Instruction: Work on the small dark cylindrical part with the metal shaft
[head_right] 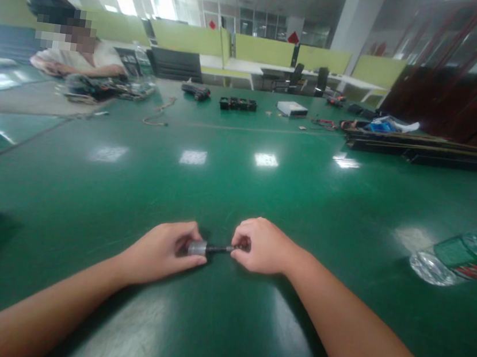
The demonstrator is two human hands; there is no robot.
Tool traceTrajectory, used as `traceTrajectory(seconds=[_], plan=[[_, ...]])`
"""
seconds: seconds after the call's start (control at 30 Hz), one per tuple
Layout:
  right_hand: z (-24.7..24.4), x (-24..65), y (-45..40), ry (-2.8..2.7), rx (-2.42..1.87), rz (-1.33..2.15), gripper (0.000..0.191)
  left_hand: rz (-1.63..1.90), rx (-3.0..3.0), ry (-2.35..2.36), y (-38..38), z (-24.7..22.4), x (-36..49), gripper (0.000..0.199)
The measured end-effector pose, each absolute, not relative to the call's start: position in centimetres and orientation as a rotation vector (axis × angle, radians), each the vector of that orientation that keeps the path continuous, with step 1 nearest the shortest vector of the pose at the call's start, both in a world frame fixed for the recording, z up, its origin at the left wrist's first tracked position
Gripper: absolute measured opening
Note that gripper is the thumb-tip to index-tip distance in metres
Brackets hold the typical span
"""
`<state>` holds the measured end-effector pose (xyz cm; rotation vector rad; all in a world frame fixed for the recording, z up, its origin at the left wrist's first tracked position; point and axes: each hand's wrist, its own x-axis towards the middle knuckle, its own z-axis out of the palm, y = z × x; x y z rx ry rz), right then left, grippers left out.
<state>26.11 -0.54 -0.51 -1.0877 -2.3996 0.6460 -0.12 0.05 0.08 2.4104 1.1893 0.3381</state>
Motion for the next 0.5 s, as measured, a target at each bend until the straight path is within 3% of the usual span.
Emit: traceTrajectory(seconds=[0.17,0.33,0.5], plan=[[-1.0,24.9,-0.9,-2.36,-1.022,0.598,0.007,0.349,2.397,1.197,0.0,0.0,-0.1,0.032],[-1.3,23.8,-1.5,-2.246,-0.902,0.77,0.05,0.357,2.399,1.187,0.0,0.0,-0.1,0.03],[-1.8,24.2,-1.2,-2.165,-0.943,0.768,0.054,0.359,2.405,1.181,0.1,-0.1,-0.1,0.031]])
